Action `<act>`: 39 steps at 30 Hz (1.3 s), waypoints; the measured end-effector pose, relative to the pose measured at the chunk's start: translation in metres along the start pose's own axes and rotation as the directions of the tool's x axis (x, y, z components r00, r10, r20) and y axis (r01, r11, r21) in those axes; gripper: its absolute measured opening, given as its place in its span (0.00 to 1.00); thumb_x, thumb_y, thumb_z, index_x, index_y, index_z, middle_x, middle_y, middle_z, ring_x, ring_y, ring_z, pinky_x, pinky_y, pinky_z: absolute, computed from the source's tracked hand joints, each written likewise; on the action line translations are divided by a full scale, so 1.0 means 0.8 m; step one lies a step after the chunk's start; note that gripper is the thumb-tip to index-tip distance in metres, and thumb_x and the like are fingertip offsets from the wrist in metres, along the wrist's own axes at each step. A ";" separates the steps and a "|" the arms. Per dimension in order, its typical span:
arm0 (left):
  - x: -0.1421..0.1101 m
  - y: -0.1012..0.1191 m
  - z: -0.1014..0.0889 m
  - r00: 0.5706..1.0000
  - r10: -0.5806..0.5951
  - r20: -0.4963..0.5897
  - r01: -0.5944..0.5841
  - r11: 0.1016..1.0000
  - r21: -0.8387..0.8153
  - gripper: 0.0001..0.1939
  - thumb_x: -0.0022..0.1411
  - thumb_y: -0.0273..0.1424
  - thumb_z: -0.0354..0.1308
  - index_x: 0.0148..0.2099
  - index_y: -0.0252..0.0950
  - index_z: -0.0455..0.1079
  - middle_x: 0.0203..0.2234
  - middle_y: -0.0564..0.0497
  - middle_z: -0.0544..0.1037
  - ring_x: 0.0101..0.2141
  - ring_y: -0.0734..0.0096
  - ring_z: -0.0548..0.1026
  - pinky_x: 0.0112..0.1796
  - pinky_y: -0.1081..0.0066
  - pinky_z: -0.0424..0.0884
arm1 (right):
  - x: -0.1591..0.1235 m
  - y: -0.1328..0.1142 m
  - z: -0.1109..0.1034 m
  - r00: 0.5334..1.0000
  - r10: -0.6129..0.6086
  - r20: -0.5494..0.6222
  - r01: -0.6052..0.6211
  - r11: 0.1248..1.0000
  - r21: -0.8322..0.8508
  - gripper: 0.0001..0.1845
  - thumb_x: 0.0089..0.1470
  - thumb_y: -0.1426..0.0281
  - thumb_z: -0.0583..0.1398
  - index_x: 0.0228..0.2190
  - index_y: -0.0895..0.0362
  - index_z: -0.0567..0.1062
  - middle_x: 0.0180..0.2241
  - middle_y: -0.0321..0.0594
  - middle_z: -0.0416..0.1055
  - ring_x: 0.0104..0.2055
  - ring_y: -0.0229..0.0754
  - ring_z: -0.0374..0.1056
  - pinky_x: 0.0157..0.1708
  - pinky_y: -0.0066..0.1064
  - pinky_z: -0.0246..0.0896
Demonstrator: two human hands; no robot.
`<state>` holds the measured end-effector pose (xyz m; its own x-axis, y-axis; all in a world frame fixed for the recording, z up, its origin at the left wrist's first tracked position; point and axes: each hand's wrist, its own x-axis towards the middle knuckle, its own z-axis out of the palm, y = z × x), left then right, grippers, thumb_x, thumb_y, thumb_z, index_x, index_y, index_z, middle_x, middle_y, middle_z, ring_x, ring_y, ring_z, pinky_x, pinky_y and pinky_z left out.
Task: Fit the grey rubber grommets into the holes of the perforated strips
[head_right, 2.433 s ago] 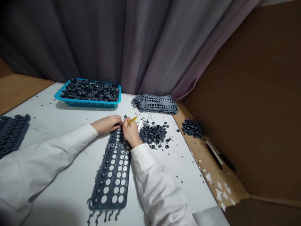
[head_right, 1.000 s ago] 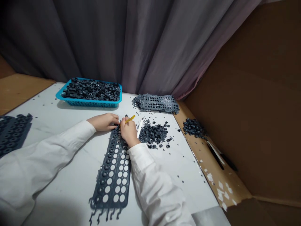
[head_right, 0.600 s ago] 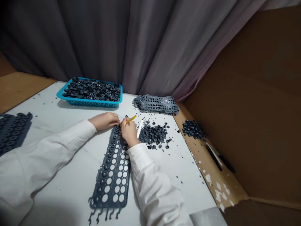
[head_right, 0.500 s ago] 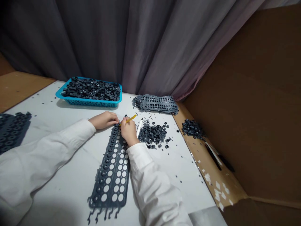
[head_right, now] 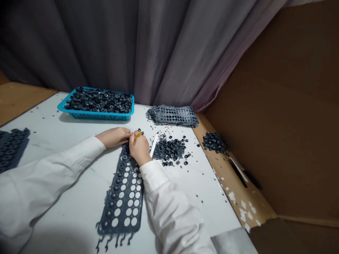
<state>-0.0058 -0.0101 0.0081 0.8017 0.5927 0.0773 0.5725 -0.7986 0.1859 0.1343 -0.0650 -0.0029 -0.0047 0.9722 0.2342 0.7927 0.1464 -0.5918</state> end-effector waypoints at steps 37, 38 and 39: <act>-0.004 0.002 -0.019 0.953 -0.214 0.215 0.151 -0.283 -0.947 0.12 0.57 0.32 0.58 0.38 0.27 0.72 0.25 0.50 0.68 0.19 0.85 0.55 0.18 0.80 0.49 | 0.006 0.018 -0.010 0.976 0.169 -0.136 -0.049 0.785 0.618 0.17 0.58 0.59 0.45 0.26 0.55 0.63 0.18 0.32 0.65 0.18 0.35 0.61 0.22 0.26 0.59; -0.004 0.002 -0.018 0.952 -0.213 0.220 0.151 -0.300 -0.942 0.12 0.57 0.33 0.57 0.38 0.27 0.71 0.25 0.50 0.68 0.19 0.85 0.55 0.18 0.81 0.49 | 0.006 0.018 -0.010 0.975 0.173 -0.136 -0.049 0.775 0.630 0.17 0.58 0.59 0.45 0.26 0.55 0.63 0.18 0.32 0.65 0.18 0.35 0.61 0.21 0.26 0.58; -0.004 0.002 -0.017 0.951 -0.213 0.224 0.150 -0.314 -0.937 0.11 0.58 0.33 0.57 0.37 0.27 0.71 0.25 0.50 0.68 0.19 0.85 0.55 0.18 0.81 0.49 | 0.007 0.018 -0.010 0.975 0.178 -0.134 -0.052 0.766 0.641 0.17 0.58 0.59 0.45 0.25 0.55 0.63 0.17 0.32 0.64 0.18 0.35 0.60 0.21 0.26 0.58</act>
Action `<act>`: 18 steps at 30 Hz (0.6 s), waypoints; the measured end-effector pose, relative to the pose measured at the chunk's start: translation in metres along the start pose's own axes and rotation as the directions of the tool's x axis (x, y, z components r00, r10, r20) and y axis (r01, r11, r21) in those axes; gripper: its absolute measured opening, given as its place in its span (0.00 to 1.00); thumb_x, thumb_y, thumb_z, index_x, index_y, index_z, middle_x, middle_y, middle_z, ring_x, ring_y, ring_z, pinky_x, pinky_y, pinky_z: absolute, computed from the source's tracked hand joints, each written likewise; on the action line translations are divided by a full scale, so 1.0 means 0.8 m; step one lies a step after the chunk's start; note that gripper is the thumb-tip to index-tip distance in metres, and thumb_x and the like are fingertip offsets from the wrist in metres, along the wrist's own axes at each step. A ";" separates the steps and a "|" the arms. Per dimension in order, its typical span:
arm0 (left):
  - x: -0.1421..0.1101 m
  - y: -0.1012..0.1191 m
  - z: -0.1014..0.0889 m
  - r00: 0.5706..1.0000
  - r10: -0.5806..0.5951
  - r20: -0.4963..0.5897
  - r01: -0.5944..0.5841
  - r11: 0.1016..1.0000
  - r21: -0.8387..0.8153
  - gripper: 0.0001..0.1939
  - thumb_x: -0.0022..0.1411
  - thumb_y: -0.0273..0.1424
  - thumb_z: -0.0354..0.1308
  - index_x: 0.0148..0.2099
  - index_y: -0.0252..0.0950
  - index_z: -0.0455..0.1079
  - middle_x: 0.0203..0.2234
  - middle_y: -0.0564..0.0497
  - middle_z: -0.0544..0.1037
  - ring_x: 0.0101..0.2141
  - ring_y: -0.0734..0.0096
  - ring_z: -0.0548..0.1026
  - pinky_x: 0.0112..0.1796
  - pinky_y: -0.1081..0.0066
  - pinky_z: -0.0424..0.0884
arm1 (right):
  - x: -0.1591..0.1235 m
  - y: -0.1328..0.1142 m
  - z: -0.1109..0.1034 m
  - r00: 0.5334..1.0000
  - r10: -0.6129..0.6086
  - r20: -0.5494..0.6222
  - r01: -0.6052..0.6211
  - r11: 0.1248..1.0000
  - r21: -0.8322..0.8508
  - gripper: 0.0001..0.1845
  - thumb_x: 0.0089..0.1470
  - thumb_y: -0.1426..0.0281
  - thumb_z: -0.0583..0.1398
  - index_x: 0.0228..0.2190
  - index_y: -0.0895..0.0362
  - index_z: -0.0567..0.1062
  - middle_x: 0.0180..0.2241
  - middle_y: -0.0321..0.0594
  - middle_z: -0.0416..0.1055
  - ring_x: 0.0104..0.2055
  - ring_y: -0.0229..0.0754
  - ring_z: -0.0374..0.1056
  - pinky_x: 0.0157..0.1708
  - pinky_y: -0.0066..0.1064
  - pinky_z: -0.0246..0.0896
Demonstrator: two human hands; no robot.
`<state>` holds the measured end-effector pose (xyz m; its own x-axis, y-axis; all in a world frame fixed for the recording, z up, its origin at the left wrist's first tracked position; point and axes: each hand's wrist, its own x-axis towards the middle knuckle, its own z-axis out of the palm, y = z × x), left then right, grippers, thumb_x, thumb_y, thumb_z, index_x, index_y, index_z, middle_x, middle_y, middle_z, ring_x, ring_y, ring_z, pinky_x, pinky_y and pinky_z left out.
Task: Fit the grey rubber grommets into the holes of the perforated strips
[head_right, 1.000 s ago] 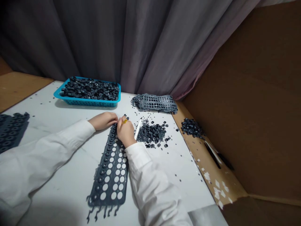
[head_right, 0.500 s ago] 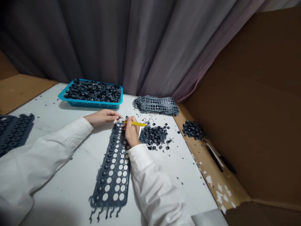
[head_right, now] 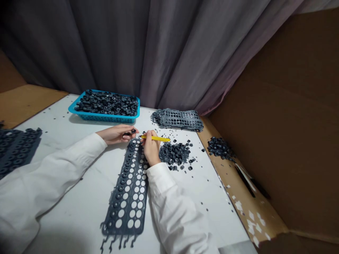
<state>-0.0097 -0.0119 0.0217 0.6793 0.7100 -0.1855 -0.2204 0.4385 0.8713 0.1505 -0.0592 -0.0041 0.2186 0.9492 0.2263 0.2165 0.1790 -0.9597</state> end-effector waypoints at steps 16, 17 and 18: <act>0.007 -0.006 -0.019 0.971 -0.068 -0.228 0.102 0.985 0.141 0.08 0.49 0.21 0.49 0.33 0.31 0.67 0.26 0.49 0.71 0.23 0.77 0.68 0.20 0.78 0.62 | 0.001 0.021 0.004 0.986 0.119 0.113 -0.108 0.989 -0.101 0.18 0.52 0.60 0.51 0.17 0.56 0.65 0.11 0.30 0.62 0.14 0.35 0.60 0.17 0.25 0.55; 0.008 -0.007 -0.020 0.969 -0.063 -0.240 0.111 0.975 0.194 0.07 0.48 0.21 0.49 0.31 0.31 0.67 0.24 0.50 0.70 0.21 0.77 0.67 0.19 0.78 0.61 | 0.001 0.022 0.004 0.987 0.115 0.114 -0.103 0.989 -0.107 0.18 0.52 0.60 0.51 0.17 0.56 0.65 0.11 0.30 0.62 0.14 0.35 0.60 0.17 0.25 0.55; 0.009 -0.009 -0.020 0.969 -0.045 -0.242 0.112 0.957 0.269 0.05 0.48 0.22 0.50 0.29 0.31 0.66 0.21 0.51 0.68 0.19 0.78 0.65 0.18 0.78 0.59 | 0.000 0.023 0.004 0.987 0.111 0.116 -0.098 0.989 -0.112 0.18 0.53 0.60 0.51 0.17 0.56 0.65 0.11 0.30 0.62 0.14 0.35 0.60 0.17 0.25 0.55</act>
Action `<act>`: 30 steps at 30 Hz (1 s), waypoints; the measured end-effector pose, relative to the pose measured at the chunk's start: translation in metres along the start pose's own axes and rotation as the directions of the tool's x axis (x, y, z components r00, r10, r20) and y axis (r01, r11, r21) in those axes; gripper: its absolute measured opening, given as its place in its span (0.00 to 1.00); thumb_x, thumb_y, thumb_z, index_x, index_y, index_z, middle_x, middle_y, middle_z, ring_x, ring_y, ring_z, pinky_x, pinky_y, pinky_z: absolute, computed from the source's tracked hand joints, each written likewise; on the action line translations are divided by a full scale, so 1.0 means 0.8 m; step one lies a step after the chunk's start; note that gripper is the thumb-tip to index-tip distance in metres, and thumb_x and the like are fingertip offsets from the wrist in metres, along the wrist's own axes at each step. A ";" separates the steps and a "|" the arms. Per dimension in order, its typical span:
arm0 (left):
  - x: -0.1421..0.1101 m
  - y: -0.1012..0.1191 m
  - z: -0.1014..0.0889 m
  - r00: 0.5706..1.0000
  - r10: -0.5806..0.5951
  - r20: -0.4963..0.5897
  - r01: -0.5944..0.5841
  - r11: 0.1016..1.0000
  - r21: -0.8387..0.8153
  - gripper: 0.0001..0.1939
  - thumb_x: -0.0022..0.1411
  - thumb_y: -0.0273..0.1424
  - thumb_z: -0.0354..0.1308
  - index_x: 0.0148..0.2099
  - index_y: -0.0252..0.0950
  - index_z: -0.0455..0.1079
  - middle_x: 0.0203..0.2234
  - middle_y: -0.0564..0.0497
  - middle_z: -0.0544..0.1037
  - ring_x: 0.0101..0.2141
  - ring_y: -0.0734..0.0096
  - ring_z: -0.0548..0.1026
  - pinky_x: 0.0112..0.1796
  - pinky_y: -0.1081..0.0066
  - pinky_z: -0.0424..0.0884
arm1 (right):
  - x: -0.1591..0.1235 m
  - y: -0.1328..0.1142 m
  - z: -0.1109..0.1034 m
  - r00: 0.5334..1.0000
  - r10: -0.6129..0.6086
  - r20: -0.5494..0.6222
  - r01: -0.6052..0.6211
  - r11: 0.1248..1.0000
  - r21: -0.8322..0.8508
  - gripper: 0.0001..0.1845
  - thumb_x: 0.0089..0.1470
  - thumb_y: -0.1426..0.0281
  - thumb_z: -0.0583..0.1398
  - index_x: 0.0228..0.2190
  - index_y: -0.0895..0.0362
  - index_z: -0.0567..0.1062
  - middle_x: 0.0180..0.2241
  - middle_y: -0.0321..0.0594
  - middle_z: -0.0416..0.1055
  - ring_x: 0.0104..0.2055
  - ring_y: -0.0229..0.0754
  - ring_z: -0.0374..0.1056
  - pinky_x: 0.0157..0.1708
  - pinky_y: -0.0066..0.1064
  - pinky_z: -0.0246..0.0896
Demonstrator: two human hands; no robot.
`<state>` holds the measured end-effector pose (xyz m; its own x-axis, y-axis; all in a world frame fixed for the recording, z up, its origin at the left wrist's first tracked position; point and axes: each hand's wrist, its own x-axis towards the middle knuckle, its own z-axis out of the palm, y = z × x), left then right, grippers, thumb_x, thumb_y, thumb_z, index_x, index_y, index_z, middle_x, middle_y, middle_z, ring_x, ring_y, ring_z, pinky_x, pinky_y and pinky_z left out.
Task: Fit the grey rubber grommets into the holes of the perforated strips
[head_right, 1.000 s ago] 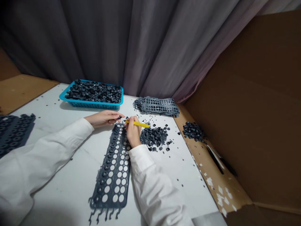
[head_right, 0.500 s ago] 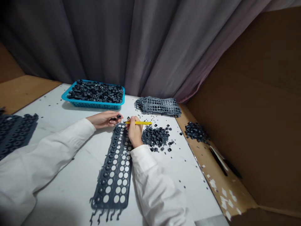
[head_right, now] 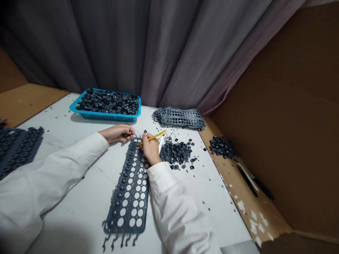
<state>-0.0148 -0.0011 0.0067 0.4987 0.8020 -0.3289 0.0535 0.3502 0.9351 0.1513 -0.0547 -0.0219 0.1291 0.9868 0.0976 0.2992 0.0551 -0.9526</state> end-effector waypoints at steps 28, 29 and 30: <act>0.001 -0.005 0.001 0.897 0.328 0.297 -0.415 0.390 0.822 0.12 0.47 0.30 0.59 0.35 0.32 0.76 0.23 0.52 0.75 0.25 0.73 0.70 0.29 0.76 0.62 | -0.008 -0.012 0.004 0.992 -0.113 0.053 0.124 0.925 -0.360 0.16 0.57 0.64 0.48 0.20 0.54 0.62 0.17 0.32 0.62 0.21 0.37 0.60 0.23 0.25 0.52; 0.001 -0.004 0.002 0.888 0.331 0.318 -0.430 0.354 0.831 0.11 0.47 0.30 0.60 0.35 0.32 0.76 0.24 0.52 0.75 0.26 0.72 0.70 0.29 0.76 0.62 | -0.007 -0.012 0.004 0.993 -0.107 0.053 0.119 0.925 -0.361 0.16 0.57 0.64 0.48 0.20 0.54 0.62 0.17 0.32 0.62 0.21 0.37 0.60 0.23 0.25 0.52; 0.000 -0.004 0.004 0.882 0.333 0.334 -0.437 0.311 0.844 0.11 0.47 0.29 0.59 0.35 0.32 0.75 0.24 0.51 0.75 0.27 0.71 0.71 0.30 0.75 0.62 | -0.006 -0.011 0.004 0.993 -0.105 0.052 0.116 0.926 -0.360 0.16 0.57 0.64 0.48 0.20 0.54 0.62 0.17 0.32 0.63 0.21 0.36 0.60 0.23 0.25 0.52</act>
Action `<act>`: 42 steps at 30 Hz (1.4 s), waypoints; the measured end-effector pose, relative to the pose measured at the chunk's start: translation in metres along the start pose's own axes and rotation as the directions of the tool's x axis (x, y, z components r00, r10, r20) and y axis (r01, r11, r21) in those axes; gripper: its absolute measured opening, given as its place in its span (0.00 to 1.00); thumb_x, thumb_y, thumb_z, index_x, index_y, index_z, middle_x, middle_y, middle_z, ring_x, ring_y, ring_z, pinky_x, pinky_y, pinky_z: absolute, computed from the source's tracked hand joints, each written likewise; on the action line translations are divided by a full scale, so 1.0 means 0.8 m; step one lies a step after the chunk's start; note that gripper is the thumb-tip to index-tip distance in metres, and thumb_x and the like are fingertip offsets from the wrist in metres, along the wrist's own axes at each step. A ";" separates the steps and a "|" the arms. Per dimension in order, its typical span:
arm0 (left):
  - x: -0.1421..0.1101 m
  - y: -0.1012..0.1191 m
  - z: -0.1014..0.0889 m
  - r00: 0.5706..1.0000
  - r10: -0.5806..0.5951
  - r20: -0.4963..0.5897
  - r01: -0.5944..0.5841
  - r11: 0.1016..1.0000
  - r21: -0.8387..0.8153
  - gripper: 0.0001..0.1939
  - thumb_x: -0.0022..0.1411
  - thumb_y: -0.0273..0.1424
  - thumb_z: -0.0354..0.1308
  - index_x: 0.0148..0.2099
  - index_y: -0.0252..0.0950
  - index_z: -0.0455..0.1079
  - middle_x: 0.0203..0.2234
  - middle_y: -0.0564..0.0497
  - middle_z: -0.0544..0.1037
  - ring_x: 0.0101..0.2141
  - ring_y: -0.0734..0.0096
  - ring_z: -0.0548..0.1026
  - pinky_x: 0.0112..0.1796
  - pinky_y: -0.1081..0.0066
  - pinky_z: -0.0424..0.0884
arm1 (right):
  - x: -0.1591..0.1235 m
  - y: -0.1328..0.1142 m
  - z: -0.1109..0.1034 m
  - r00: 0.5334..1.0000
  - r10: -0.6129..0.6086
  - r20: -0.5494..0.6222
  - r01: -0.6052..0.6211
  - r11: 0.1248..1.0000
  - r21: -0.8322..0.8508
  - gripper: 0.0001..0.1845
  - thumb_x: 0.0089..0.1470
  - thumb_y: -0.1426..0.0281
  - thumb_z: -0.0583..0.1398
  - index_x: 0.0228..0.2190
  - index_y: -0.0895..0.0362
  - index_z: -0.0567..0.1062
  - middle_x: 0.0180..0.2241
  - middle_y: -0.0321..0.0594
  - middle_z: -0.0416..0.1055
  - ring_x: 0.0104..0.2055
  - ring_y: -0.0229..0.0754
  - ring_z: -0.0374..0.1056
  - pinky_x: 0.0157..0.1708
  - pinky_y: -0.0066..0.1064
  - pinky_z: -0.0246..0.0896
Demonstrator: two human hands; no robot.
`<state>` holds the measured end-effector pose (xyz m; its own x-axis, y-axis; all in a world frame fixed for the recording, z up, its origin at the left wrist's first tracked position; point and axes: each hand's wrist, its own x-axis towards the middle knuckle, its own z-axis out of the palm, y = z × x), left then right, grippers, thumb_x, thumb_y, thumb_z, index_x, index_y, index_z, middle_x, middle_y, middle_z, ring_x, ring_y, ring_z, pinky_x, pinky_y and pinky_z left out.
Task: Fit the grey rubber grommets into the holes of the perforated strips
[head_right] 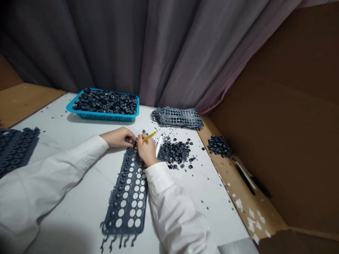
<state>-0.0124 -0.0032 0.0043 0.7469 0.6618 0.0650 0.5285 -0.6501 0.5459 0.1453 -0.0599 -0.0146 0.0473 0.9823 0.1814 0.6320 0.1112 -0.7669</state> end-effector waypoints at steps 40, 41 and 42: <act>-0.002 0.031 0.007 0.996 0.003 0.086 -0.028 0.956 0.293 0.08 0.55 0.25 0.51 0.30 0.32 0.71 0.27 0.45 0.75 0.31 0.65 0.72 0.35 0.71 0.65 | -0.010 -0.007 -0.005 0.999 -0.044 0.027 0.046 0.996 -0.076 0.15 0.56 0.67 0.48 0.18 0.55 0.61 0.17 0.32 0.59 0.23 0.37 0.61 0.25 0.26 0.51; -0.003 0.033 -0.001 0.998 0.012 0.066 -0.030 0.962 0.273 0.08 0.56 0.26 0.51 0.31 0.32 0.71 0.27 0.45 0.75 0.31 0.66 0.72 0.35 0.72 0.65 | -0.010 -0.007 -0.005 0.999 -0.043 0.023 0.045 0.996 -0.073 0.15 0.56 0.67 0.48 0.18 0.55 0.61 0.17 0.32 0.60 0.23 0.37 0.61 0.26 0.26 0.51; -0.005 0.035 -0.012 0.999 0.023 0.023 -0.028 0.971 0.238 0.08 0.56 0.27 0.51 0.31 0.32 0.71 0.28 0.46 0.76 0.31 0.67 0.72 0.35 0.72 0.65 | -0.010 -0.006 -0.005 0.999 -0.040 0.022 0.042 0.997 -0.063 0.15 0.56 0.67 0.48 0.19 0.55 0.61 0.17 0.33 0.61 0.24 0.37 0.61 0.26 0.26 0.52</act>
<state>-0.0044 -0.0208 0.0275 0.7678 0.6380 0.0584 0.5885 -0.7385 0.3291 0.1447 -0.0686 -0.0096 0.0050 0.9800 0.1989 0.6806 0.1423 -0.7187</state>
